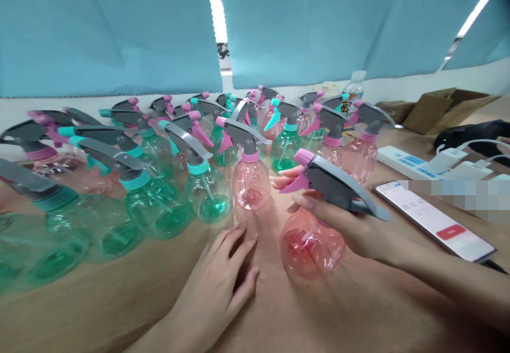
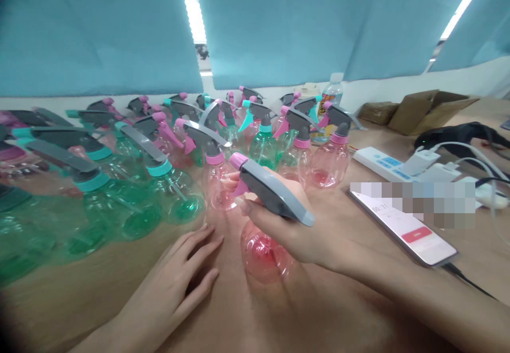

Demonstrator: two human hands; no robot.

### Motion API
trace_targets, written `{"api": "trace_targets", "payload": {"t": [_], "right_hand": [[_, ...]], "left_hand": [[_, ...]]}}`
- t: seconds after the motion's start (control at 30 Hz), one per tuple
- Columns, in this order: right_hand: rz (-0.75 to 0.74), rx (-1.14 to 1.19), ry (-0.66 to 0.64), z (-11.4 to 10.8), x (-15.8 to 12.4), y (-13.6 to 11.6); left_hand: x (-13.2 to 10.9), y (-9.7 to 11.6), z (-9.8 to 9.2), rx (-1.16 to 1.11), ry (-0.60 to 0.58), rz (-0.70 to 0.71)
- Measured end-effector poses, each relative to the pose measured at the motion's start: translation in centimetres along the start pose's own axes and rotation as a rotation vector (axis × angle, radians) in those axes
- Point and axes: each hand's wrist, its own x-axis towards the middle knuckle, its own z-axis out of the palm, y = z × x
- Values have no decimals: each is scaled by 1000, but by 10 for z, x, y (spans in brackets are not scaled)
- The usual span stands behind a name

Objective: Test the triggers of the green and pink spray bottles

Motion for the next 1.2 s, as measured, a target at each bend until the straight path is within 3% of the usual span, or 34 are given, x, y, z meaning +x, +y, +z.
{"api": "trace_targets", "payload": {"t": [0.37,1.2], "right_hand": [[-74,6,1,1,0,1],[-32,-100,-30,-4,0,-6]], "left_hand": [[-1,1,0,7,-10,5],[-1,0,1,13,0,5]]}}
